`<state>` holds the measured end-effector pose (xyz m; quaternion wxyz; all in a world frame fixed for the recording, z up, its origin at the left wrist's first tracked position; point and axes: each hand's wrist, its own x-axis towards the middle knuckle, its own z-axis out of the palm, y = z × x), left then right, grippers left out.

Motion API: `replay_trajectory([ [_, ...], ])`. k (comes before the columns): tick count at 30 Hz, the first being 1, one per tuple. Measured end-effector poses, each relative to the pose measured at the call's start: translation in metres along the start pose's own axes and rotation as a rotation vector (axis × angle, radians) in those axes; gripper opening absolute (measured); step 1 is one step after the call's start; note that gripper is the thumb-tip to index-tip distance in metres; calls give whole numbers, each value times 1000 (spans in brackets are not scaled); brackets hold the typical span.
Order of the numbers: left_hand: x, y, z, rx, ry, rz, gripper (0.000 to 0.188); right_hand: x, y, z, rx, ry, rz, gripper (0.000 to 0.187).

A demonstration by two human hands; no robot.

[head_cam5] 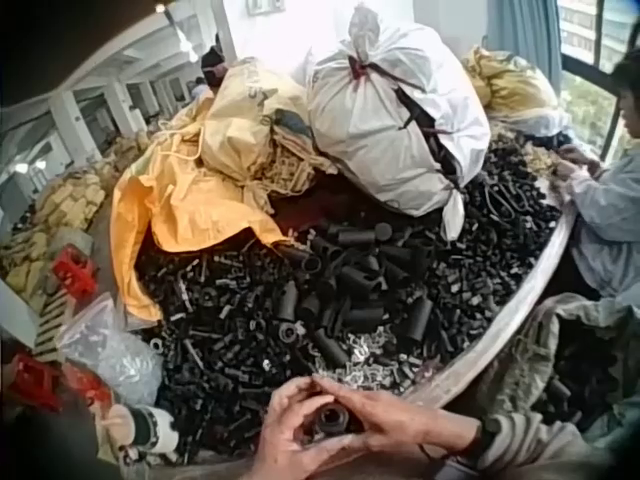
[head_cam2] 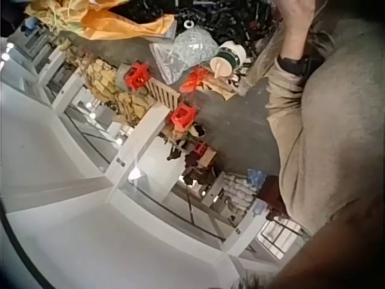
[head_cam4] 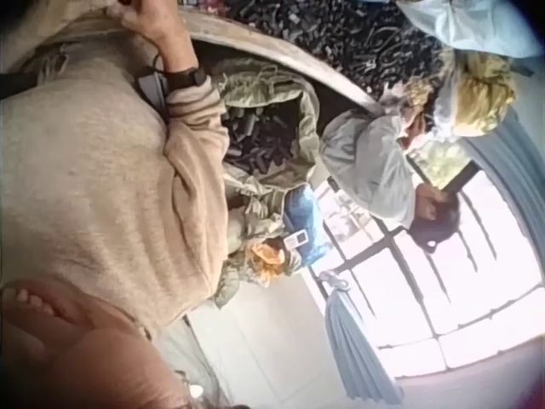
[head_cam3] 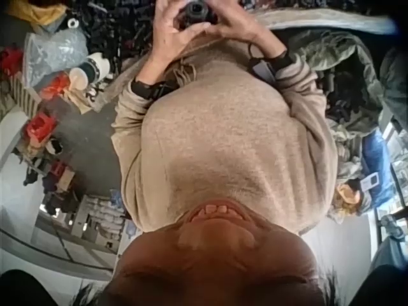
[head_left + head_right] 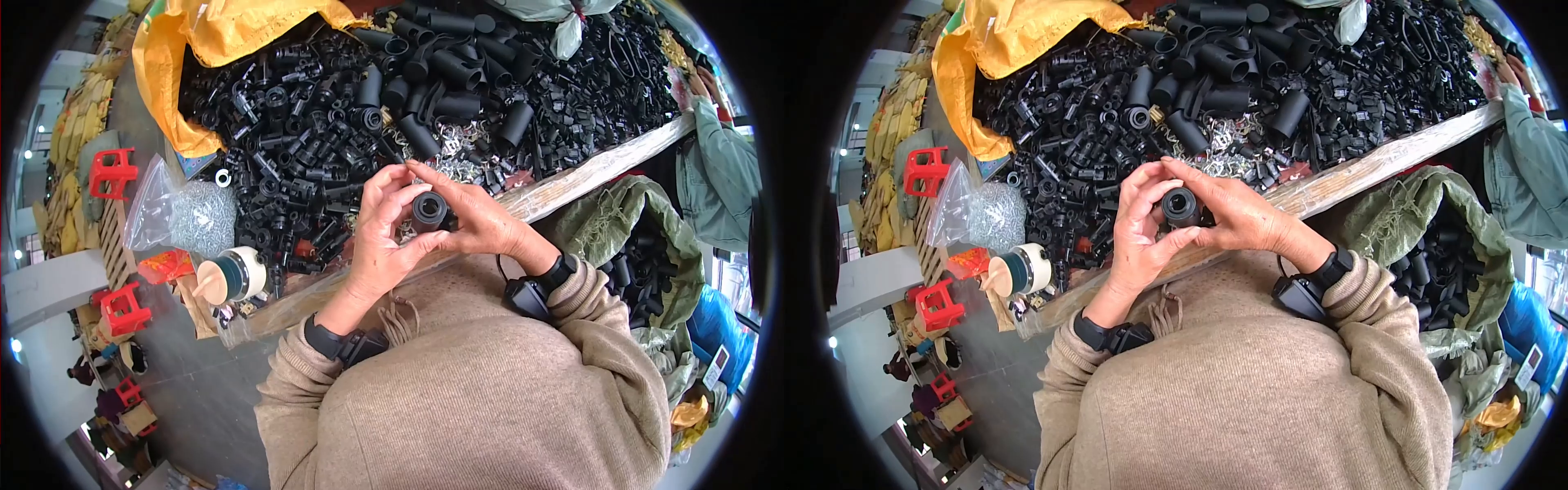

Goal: Assemble small metal components into black plastic cylindrical housings at a factory workbench.

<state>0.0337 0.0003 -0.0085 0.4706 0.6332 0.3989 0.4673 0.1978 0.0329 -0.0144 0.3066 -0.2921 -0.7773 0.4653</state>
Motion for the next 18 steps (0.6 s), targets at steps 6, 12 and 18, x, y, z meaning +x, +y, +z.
replay_trajectory([
  [6,6,5,5,-58,-154,4,62,-16,-10,-14,-8,51,88,83],
  [12,10,7,8,-99,-314,16,64,-36,-18,-22,-59,94,36,78],
  [18,3,10,6,-25,-256,84,57,-40,-22,-11,-9,108,49,72],
])
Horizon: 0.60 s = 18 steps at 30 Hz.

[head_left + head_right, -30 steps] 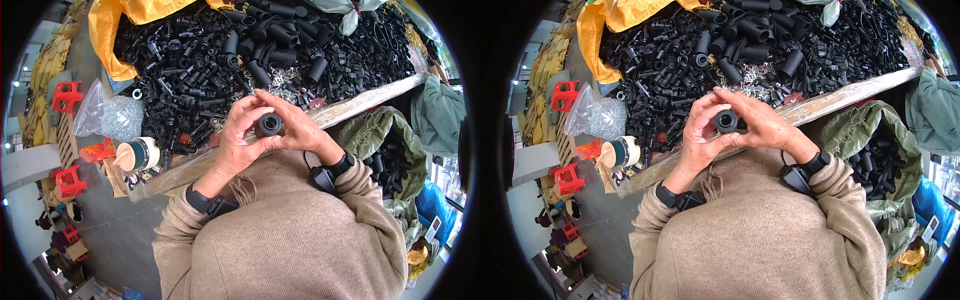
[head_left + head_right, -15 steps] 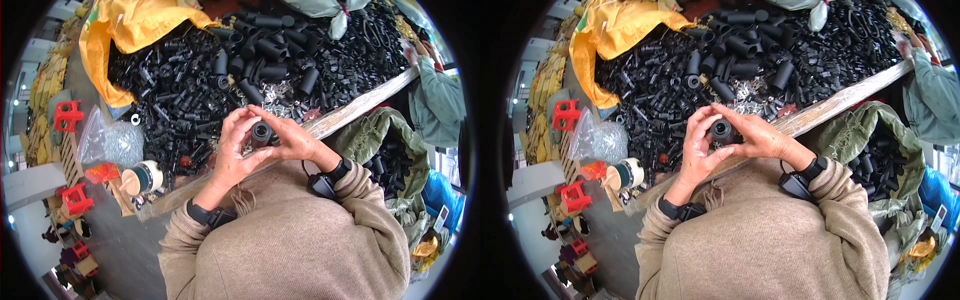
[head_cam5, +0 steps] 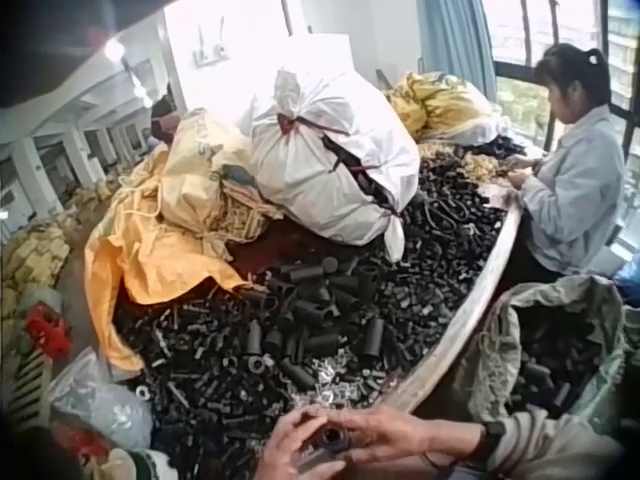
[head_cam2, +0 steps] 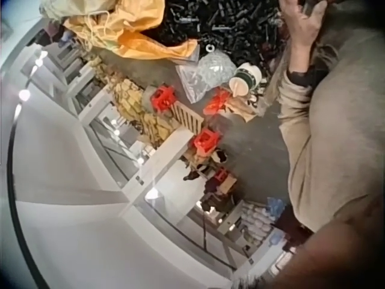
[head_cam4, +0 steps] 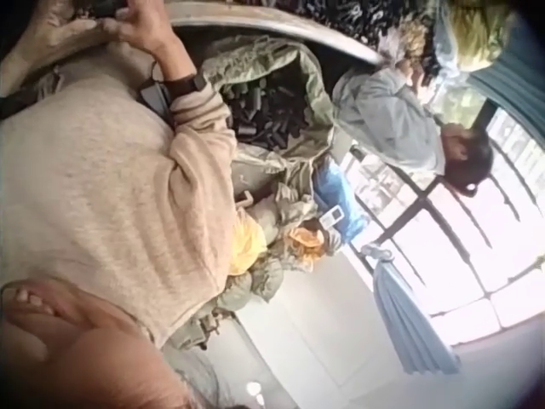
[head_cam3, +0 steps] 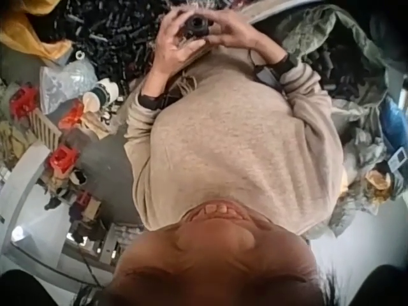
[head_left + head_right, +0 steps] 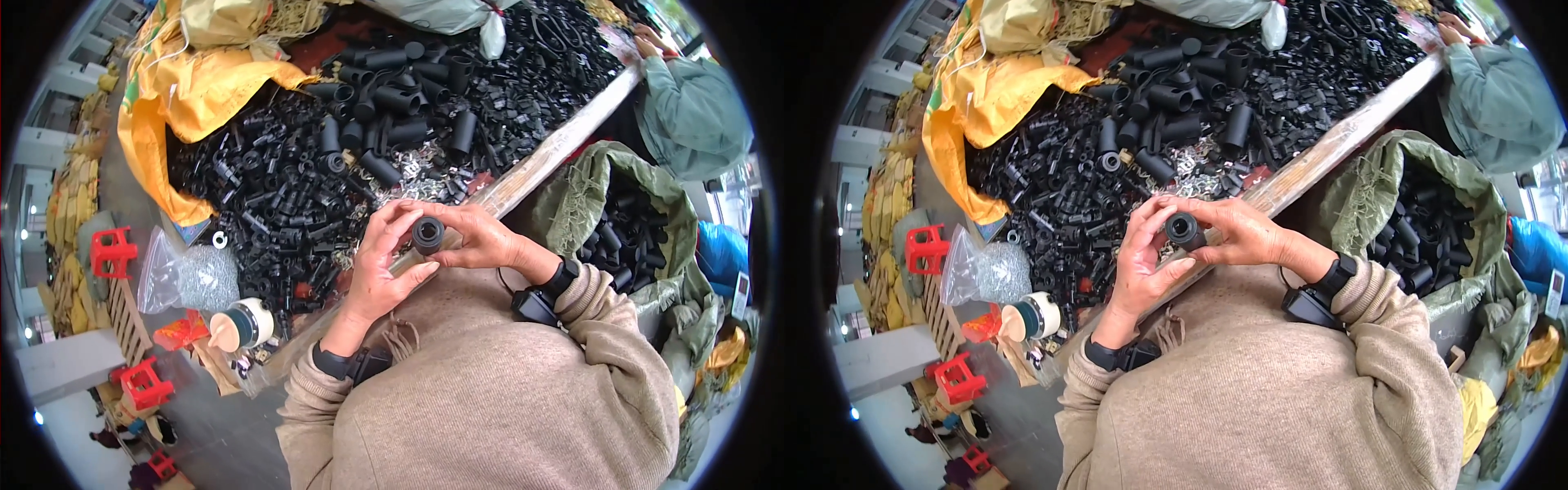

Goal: Assemble small metal components into black plastic cylindrical housings at a factory workbench.

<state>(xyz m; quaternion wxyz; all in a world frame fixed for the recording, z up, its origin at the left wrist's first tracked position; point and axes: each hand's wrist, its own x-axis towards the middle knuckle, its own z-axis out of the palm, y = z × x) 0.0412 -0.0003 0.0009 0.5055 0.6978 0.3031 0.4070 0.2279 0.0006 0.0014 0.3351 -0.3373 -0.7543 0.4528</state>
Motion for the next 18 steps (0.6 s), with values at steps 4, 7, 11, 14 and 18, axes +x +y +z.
replay_trajectory([
  [4,-10,1,-8,87,73,-4,53,10,6,16,9,-33,-19,72],
  [7,-15,3,-15,119,111,-42,52,18,11,30,26,-57,-40,73],
  [11,-28,1,-18,142,148,-106,52,24,17,44,82,-59,-74,72],
  [14,-31,-1,-22,173,122,-134,54,32,23,49,141,-41,-135,71],
  [18,-30,-1,-23,229,152,-180,58,35,33,53,158,-52,-158,71],
])
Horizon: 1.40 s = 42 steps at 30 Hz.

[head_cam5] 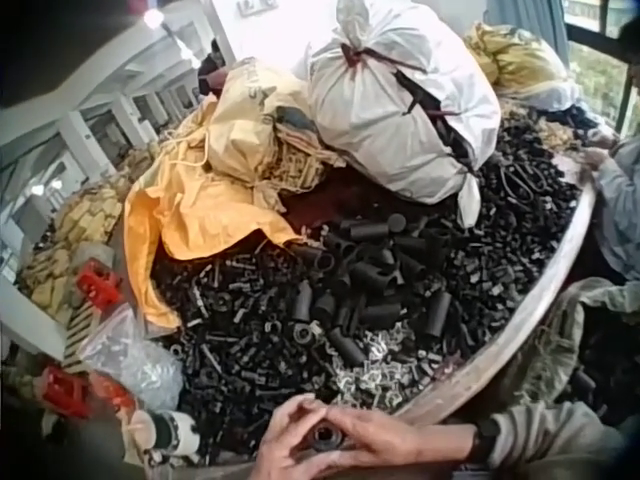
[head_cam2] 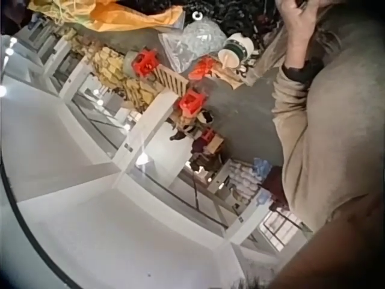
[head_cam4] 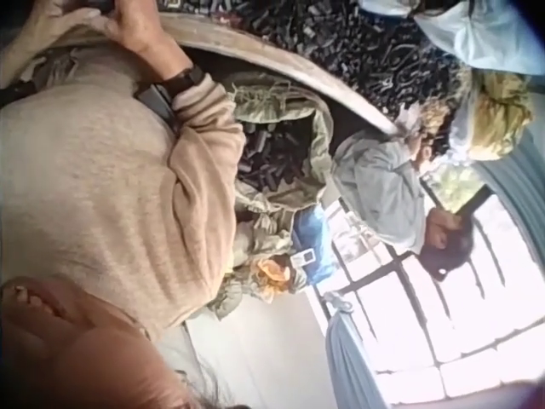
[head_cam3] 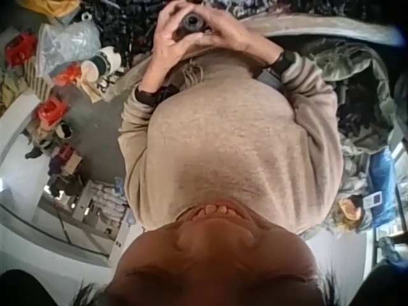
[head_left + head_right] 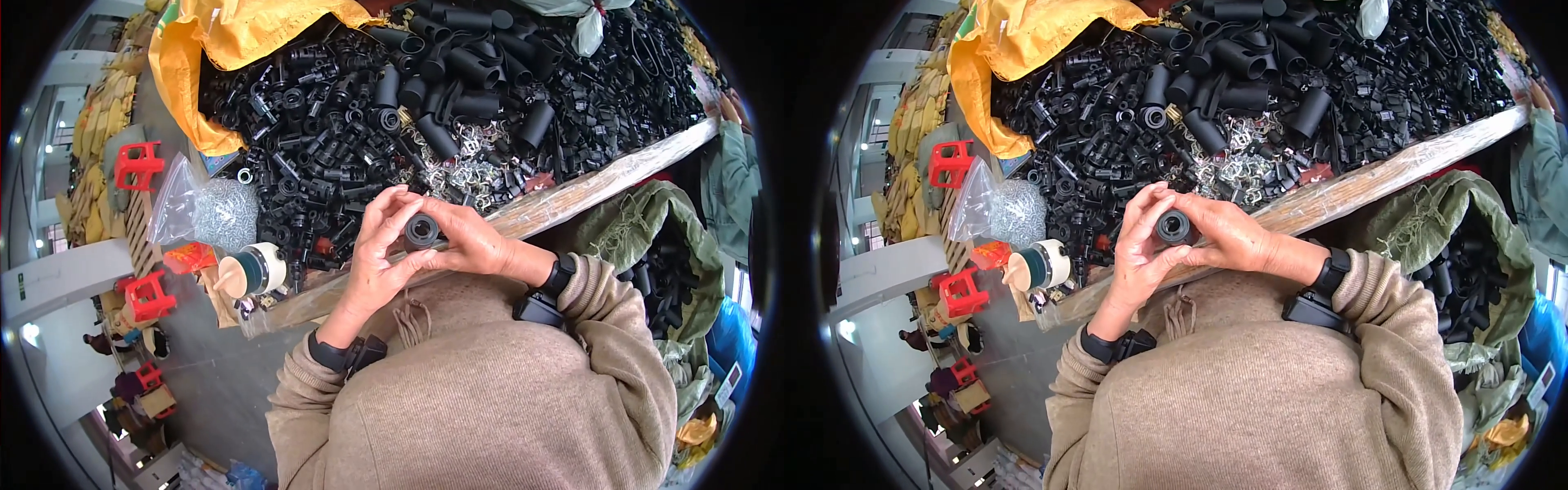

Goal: Assemble small metal components into black plastic cylindrical housings at a factory workbench.

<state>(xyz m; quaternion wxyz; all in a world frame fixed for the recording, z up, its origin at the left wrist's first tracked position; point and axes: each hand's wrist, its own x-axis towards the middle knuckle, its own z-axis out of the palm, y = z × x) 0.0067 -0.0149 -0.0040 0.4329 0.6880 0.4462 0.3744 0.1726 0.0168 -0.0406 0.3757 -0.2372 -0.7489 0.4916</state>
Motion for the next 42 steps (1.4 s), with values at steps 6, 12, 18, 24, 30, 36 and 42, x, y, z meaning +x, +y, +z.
replay_trajectory([
  [6,5,14,-8,60,-51,-58,63,9,1,-5,10,-35,34,68],
  [12,-6,52,-49,118,-68,-180,63,20,-9,-12,149,-154,168,62],
  [18,-27,63,-120,-156,339,-188,56,20,-7,-6,60,-39,172,51],
  [24,-40,57,-125,-194,274,-203,51,26,-3,-5,114,-123,118,47],
  [30,-39,50,-157,-137,372,-189,46,33,2,-11,221,-168,140,37],
  [36,-44,32,-225,-22,668,-223,42,40,3,-12,241,-211,110,35],
  [42,-30,-9,-333,2,863,-471,43,39,-8,-13,236,-227,228,33],
])
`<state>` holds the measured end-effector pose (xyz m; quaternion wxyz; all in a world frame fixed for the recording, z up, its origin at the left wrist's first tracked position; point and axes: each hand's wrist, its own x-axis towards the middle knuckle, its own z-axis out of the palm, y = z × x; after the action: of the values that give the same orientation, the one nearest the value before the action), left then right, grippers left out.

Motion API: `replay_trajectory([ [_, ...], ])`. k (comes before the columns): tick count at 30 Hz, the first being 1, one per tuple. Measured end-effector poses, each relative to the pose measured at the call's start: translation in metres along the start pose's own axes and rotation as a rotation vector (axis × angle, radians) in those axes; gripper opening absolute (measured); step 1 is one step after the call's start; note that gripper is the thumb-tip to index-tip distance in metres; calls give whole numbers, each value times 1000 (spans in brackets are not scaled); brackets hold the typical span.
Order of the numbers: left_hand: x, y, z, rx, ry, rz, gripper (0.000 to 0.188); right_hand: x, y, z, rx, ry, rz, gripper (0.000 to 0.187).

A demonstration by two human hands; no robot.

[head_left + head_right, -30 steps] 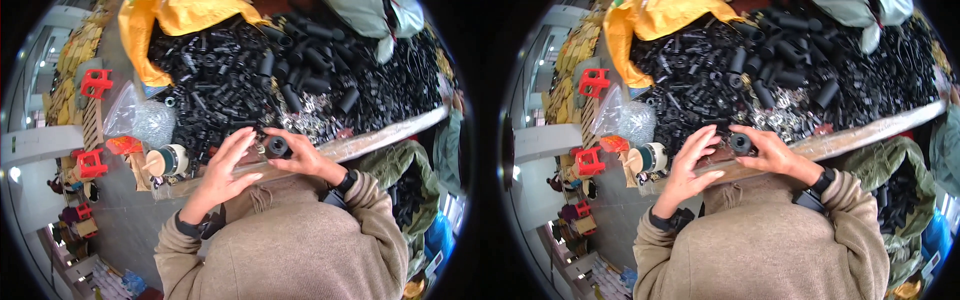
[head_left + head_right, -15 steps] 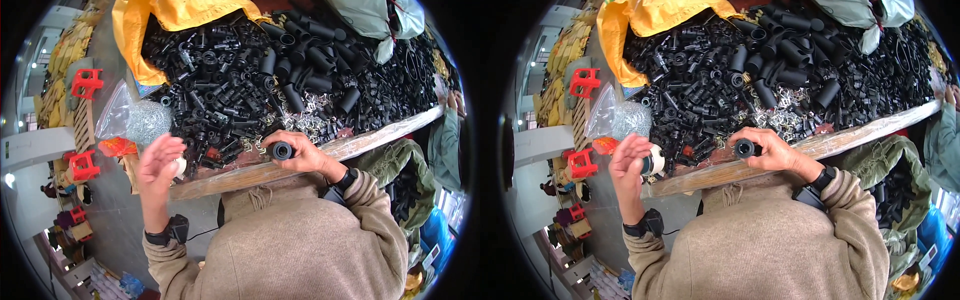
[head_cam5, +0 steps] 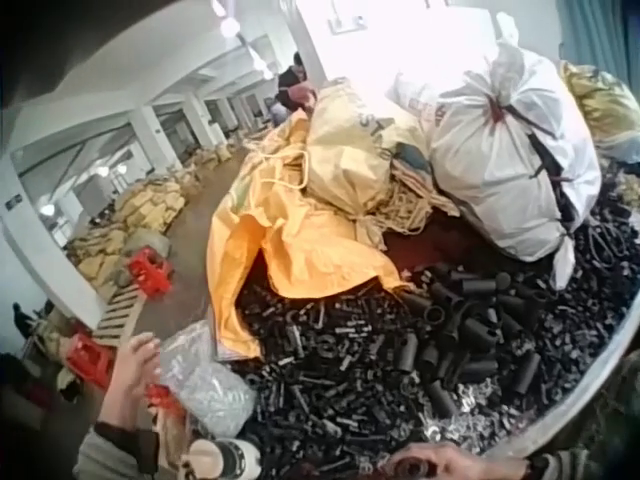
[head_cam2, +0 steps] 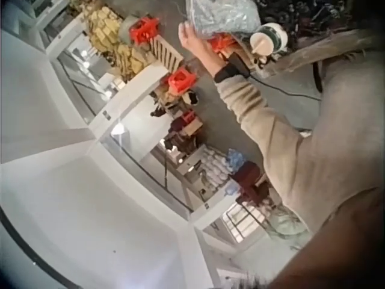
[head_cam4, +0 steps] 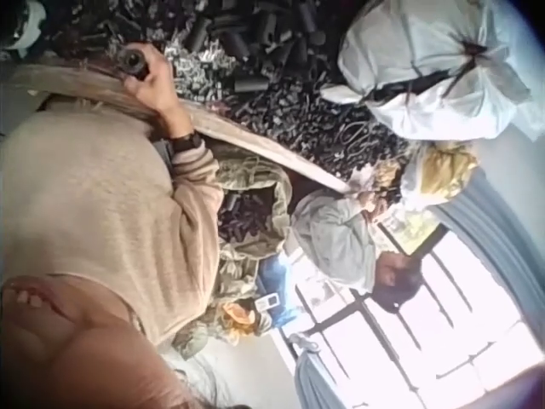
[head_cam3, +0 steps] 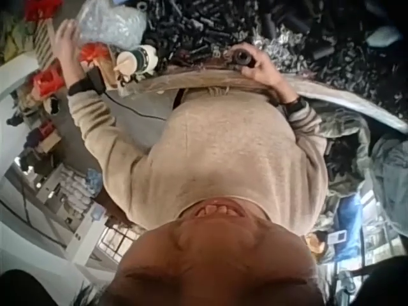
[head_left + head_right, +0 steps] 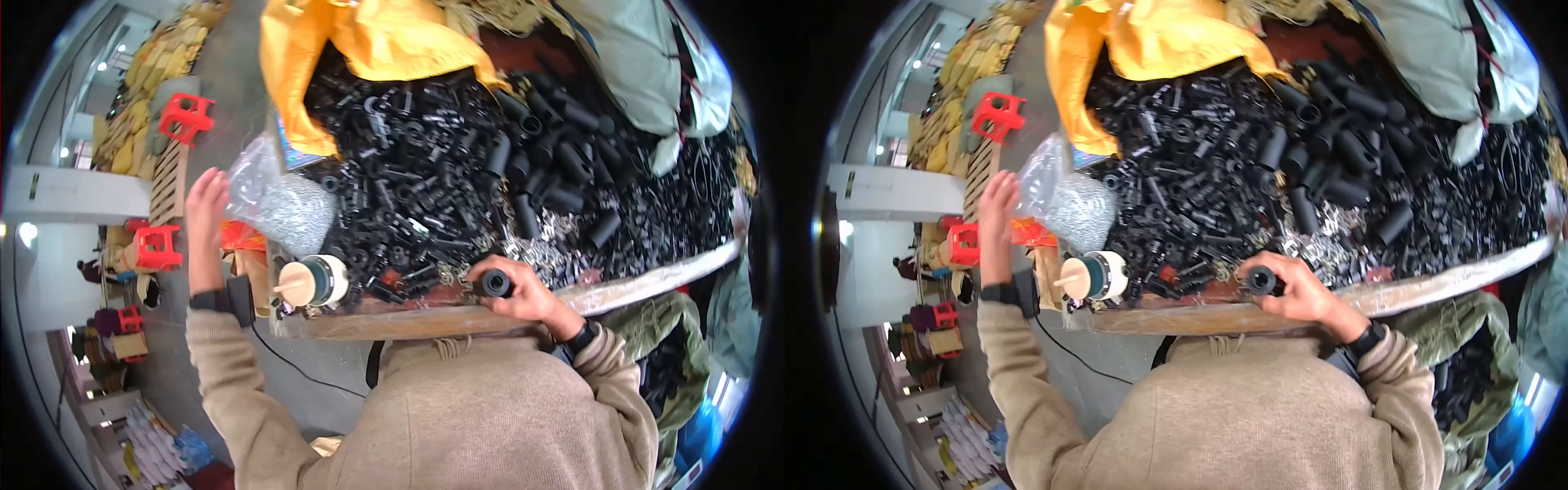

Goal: Assemble small metal components into black plastic cylindrical housings at a factory workbench.

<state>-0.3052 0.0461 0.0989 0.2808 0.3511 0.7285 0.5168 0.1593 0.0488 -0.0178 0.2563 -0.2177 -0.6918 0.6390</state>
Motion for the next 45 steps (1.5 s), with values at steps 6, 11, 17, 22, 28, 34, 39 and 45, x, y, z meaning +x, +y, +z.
replay_trajectory([
  [6,71,9,-9,252,-51,-94,41,8,10,4,43,37,75,33],
  [11,110,2,-24,343,-178,-39,28,7,1,-1,99,101,86,34],
  [17,121,-48,21,747,-514,76,14,6,0,0,209,163,183,37],
  [22,123,-72,39,582,-747,84,11,5,-3,3,267,161,188,31],
  [28,118,-85,55,-229,-677,-512,25,5,-5,-1,235,136,178,31],
  [34,113,-83,60,-370,-673,-612,31,4,-2,-2,297,116,229,37],
  [39,110,-79,65,-432,-782,-641,38,3,5,-3,299,117,218,37],
  [45,103,-67,71,-419,-777,-661,39,3,6,-5,351,137,250,40],
])
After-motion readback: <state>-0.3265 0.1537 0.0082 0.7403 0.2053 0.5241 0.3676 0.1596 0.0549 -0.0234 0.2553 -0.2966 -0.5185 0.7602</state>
